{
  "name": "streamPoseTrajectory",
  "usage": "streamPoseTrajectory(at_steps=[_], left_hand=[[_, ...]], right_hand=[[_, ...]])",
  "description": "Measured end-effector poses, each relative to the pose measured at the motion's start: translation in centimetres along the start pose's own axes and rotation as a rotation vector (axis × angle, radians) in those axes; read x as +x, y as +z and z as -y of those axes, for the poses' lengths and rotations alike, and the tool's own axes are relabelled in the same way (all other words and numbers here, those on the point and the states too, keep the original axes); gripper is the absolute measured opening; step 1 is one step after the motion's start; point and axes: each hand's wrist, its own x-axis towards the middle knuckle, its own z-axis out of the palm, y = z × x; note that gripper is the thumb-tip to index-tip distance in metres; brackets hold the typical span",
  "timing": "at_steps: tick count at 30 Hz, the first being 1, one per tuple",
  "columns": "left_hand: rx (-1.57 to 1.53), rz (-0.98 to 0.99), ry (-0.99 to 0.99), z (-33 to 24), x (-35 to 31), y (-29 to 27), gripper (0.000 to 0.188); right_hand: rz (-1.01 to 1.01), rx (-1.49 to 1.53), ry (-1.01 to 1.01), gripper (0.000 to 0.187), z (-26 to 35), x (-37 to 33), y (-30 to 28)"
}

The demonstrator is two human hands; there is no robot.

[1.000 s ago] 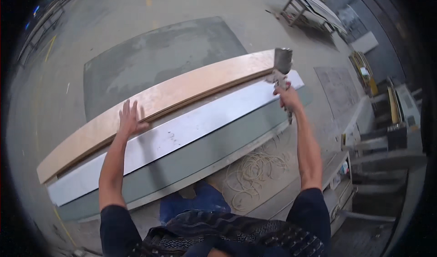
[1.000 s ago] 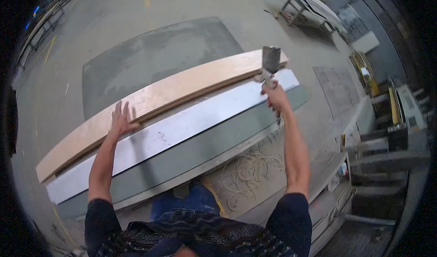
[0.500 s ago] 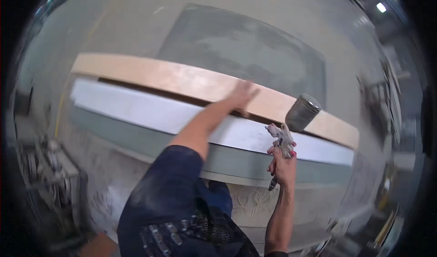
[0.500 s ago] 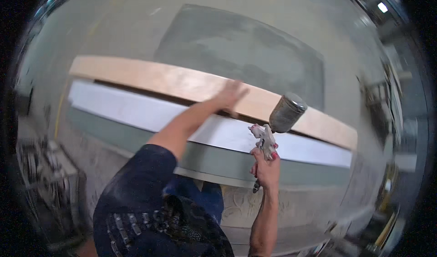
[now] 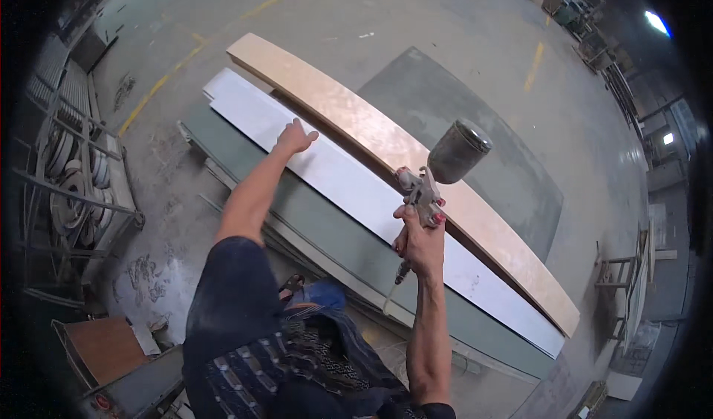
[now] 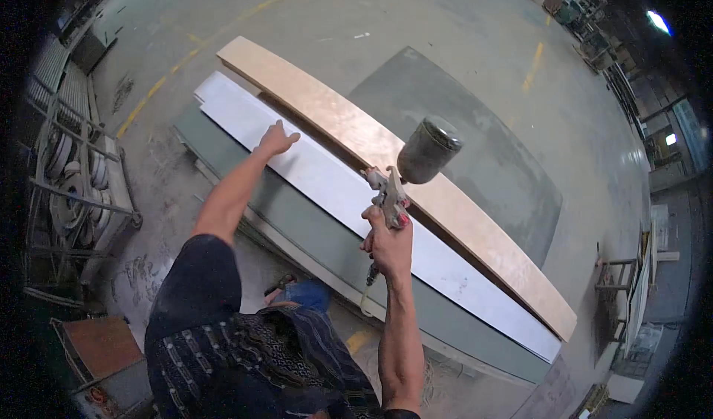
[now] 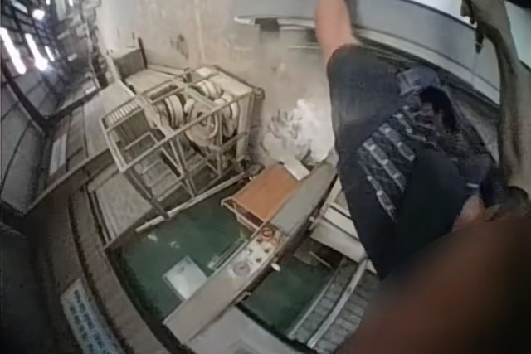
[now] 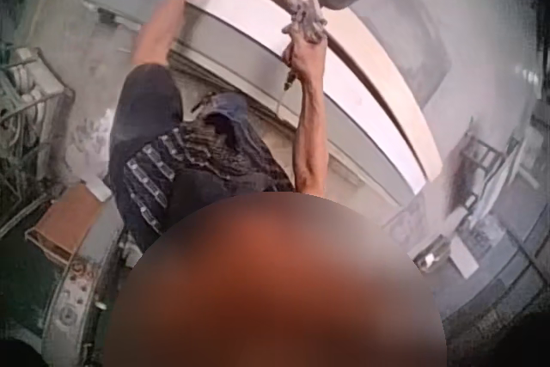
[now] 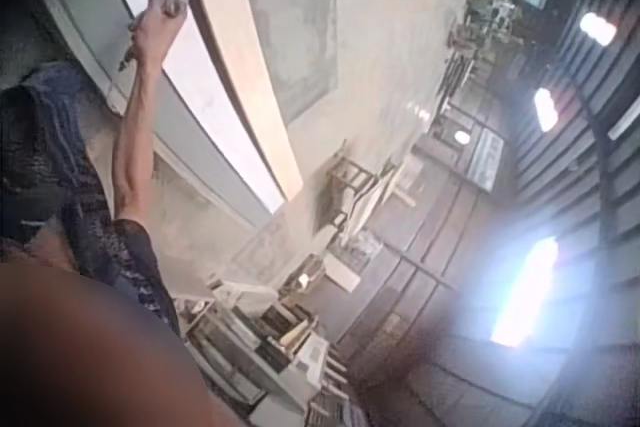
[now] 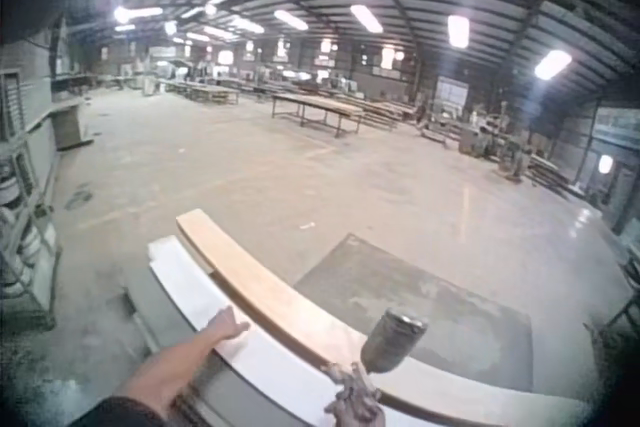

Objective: Spray painting wooden furniture components with a spray gun and refilling the paint reservoir from a large container.

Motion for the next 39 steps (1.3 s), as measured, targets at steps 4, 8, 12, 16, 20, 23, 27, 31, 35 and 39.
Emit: streamPoseTrajectory(at_steps=[4, 8, 12, 16, 20, 23, 27, 31, 35, 39], left_hand=[[-0.487, -0.055, 0.187, 13.1, -9.8, -1.5, 0.057], [-0.530, 0.108, 0.217, 24.3, -23.5, 0.4, 0.037], [-0.612, -0.066, -0.105, 33.5, -33.4, -3.7, 0.036], [-0.560, -0.102, -0.242, 41.0, -35.9, -10.1, 0.038], [-0.650, -0.191, -0.253, 45.3, -34.3, -14.1, 0.040], [-0.719, -0.187, -0.199, 48.4, -32.9, -16.9, 0.038], [-0.747, -0.112, -0.146, 55.5, -31.5, -21.7, 0.034], [-0.718, -0.137, -0.178, 65.6, -29.1, -27.6, 0.029], [-0.399, -0.208, -0.243, 75.8, -26.1, -35.9, 0.025], [-0.533, -0.305, -0.312, 82.8, -22.0, -43.3, 0.030]], right_hand=[[0.065, -0.087, -0.059, 0.024, -2.1, -2.9, 9.6], [0.134, 0.030, -0.315, 0.020, -5.2, -5.3, 18.9], [0.254, 0.064, -0.203, 0.023, -7.3, -7.7, 28.1], [0.331, 0.005, -0.181, 0.016, -8.7, -9.7, 37.7], [0.235, -0.223, -0.498, 0.009, -7.1, -8.8, 47.3], [0.269, -0.195, -0.410, 0.016, -5.4, -8.4, 54.0], [0.233, -0.202, -0.426, 0.016, -5.1, -7.6, 64.0], [0.272, -0.239, -0.371, 0.013, -5.7, -5.4, 74.8], [0.262, -0.311, -0.479, 0.013, -5.8, -2.3, 84.9], [0.238, -0.325, -0.476, 0.013, -6.0, 1.8, 92.5]])
